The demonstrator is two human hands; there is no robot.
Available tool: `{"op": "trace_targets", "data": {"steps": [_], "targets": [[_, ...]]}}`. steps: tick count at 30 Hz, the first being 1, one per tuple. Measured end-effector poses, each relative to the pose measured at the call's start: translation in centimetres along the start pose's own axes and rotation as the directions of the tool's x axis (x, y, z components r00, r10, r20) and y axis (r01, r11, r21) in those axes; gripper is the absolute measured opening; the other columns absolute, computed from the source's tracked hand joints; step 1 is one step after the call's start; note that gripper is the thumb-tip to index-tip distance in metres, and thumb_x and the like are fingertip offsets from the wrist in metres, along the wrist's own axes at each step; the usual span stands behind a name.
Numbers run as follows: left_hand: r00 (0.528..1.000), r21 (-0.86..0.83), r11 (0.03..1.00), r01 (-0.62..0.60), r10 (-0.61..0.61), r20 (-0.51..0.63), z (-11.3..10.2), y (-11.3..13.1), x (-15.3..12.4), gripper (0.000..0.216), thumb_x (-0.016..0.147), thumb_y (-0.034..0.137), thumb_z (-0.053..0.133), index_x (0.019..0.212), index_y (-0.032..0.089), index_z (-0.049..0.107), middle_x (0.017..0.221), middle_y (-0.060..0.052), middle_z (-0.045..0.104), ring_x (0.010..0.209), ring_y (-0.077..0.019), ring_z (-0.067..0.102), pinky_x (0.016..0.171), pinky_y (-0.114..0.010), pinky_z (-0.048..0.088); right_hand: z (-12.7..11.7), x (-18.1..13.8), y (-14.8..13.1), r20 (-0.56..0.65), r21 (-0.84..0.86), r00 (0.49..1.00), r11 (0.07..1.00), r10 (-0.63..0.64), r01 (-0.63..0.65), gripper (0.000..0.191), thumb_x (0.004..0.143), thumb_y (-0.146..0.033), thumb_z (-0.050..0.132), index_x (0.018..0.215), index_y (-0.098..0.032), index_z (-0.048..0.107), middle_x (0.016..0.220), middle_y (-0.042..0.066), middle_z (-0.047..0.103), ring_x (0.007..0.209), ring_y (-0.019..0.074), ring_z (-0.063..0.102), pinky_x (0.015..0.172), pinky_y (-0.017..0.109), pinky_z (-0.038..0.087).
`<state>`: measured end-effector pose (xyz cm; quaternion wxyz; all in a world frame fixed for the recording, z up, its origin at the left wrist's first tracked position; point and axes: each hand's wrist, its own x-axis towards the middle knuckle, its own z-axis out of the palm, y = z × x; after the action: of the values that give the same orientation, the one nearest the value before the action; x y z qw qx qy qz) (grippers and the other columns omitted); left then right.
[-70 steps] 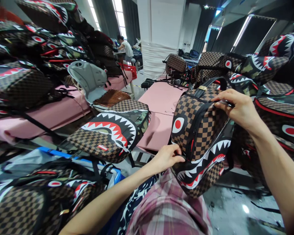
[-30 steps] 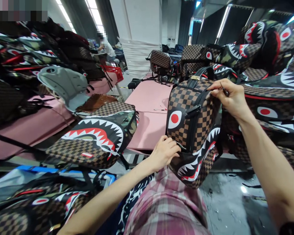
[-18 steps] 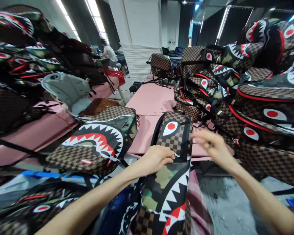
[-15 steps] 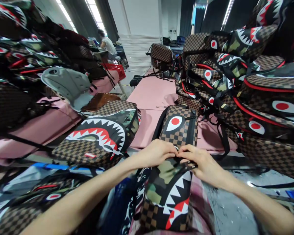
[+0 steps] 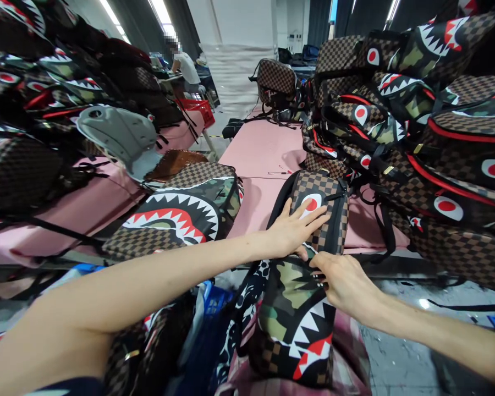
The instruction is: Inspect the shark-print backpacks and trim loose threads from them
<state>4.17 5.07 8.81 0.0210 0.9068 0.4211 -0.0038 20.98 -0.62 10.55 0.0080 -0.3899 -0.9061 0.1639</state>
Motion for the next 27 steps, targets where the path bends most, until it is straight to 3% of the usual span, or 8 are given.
{"op": "trace_targets", "data": {"steps": [7, 11, 13, 15, 18, 20, 23, 27], "targets": [[0.99, -0.037, 0.998, 0.052, -0.057, -0.127, 2.2, 0.1, 0.1, 0.105, 0.06, 0.03, 0.078, 0.142, 0.018, 0.013, 0.149, -0.015, 0.017, 0.138, -0.0315, 0.005, 0.106, -0.06, 0.002, 1.1, -1.0, 0.6, -0.219, 0.33, 0.963, 0.917, -0.156, 0.224, 0.035, 0.06, 0.001, 0.041, 0.086, -0.018, 0.053, 0.076, 0.002, 0.06, 0.066, 0.0142, 0.058, 0.054, 0.022, 0.039], [0.966, -0.126, 0.991, 0.04, -0.071, -0.248, 1.7, 1.1, -0.9, 0.079, 0.069, 0.027, 0.072, 0.136, 0.02, 0.029, 0.143, -0.014, 0.033, 0.136, -0.029, 0.019, 0.106, -0.06, 0.005, 2.0, -3.1, 1.6, -0.391, 0.188, 0.89, 0.926, -0.236, 0.328, 0.042, 0.069, 0.0, 0.039, 0.106, -0.018, 0.051, 0.092, 0.007, 0.065, 0.071, 0.015, 0.063, 0.055, 0.023, 0.046], [0.943, -0.173, 0.985, -0.021, -0.037, -0.33, 1.2, 1.7, -1.6, 0.052, 0.077, 0.024, 0.064, 0.125, 0.022, 0.045, 0.132, -0.011, 0.048, 0.131, -0.0283, 0.03, 0.105, -0.06, 0.007, 2.5, -4.4, 1.8, -0.456, 0.051, 0.848, 0.943, -0.272, 0.33, 0.043, 0.076, -0.003, 0.038, 0.115, -0.019, 0.049, 0.1, 0.01, 0.065, 0.074, 0.0169, 0.065, 0.057, 0.026, 0.048], [0.931, -0.228, 0.964, -0.138, 0.048, -0.362, 0.8, 2.2, -2.0, 0.023, 0.083, 0.02, 0.054, 0.105, 0.023, 0.059, 0.11, -0.007, 0.062, 0.116, -0.0244, 0.047, 0.104, -0.054, 0.019, 2.9, -5.3, 1.7, -0.481, -0.024, 0.83, 0.951, -0.282, 0.308, 0.045, 0.08, -0.005, 0.036, 0.122, -0.018, 0.046, 0.101, 0.011, 0.065, 0.076, 0.0178, 0.065, 0.057, 0.026, 0.05], [0.931, -0.362, 0.876, -0.318, 0.215, -0.296, 0.7, 2.6, -1.8, 0.017, 0.086, 0.025, 0.051, 0.076, 0.022, 0.064, 0.074, -0.002, 0.064, 0.075, -0.0148, 0.057, 0.081, -0.032, 0.039, 3.3, -5.8, 1.3, -0.517, -0.028, 0.831, 0.974, -0.206, 0.224, 0.048, 0.085, -0.007, 0.035, 0.13, -0.021, 0.043, 0.098, 0.01, 0.066, 0.063, 0.015, 0.062, 0.051, 0.025, 0.049], [0.937, -0.434, 0.833, -0.342, 0.266, -0.227, 0.6, 2.7, -1.3, 0.015, 0.083, 0.029, 0.056, 0.072, 0.021, 0.063, 0.066, 0.0, 0.061, 0.061, -0.012, 0.053, 0.064, -0.026, 0.037, 3.5, -5.7, 1.1, -0.539, -0.013, 0.831, 0.987, -0.14, 0.158, 0.05, 0.086, -0.008, 0.036, 0.133, -0.026, 0.041, 0.095, 0.008, 0.066, 0.056, 0.0138, 0.059, 0.049, 0.025, 0.048], [0.97, -0.438, 0.866, -0.242, 0.209, -0.122, 0.1, 3.1, -0.2, 0.01, 0.078, 0.029, 0.062, 0.086, 0.022, 0.061, 0.074, 0.001, 0.062, 0.056, -0.0111, 0.051, 0.053, -0.024, 0.029, 4.1, -5.5, 1.0, -0.578, -0.009, 0.81, 0.993, -0.098, 0.114, 0.053, 0.086, -0.009, 0.036, 0.135, -0.029, 0.04, 0.089, 0.007, 0.066, 0.056, 0.0147, 0.06, 0.049, 0.026, 0.049], [0.973, -0.469, 0.854, -0.224, 0.222, -0.061, -0.9, 3.6, 0.7, 0.029, 0.078, 0.02, 0.062, 0.106, 0.027, 0.057, 0.084, 0.003, 0.062, 0.058, -0.0107, 0.054, 0.048, -0.024, 0.026, 5.7, -5.8, 1.2, -0.587, 0.024, 0.809, 0.998, -0.034, 0.059, 0.054, 0.085, -0.012, 0.039, 0.135, -0.033, 0.04, 0.08, 0.003, 0.066, 0.056, 0.0162, 0.06, 0.05, 0.027, 0.05]]}}
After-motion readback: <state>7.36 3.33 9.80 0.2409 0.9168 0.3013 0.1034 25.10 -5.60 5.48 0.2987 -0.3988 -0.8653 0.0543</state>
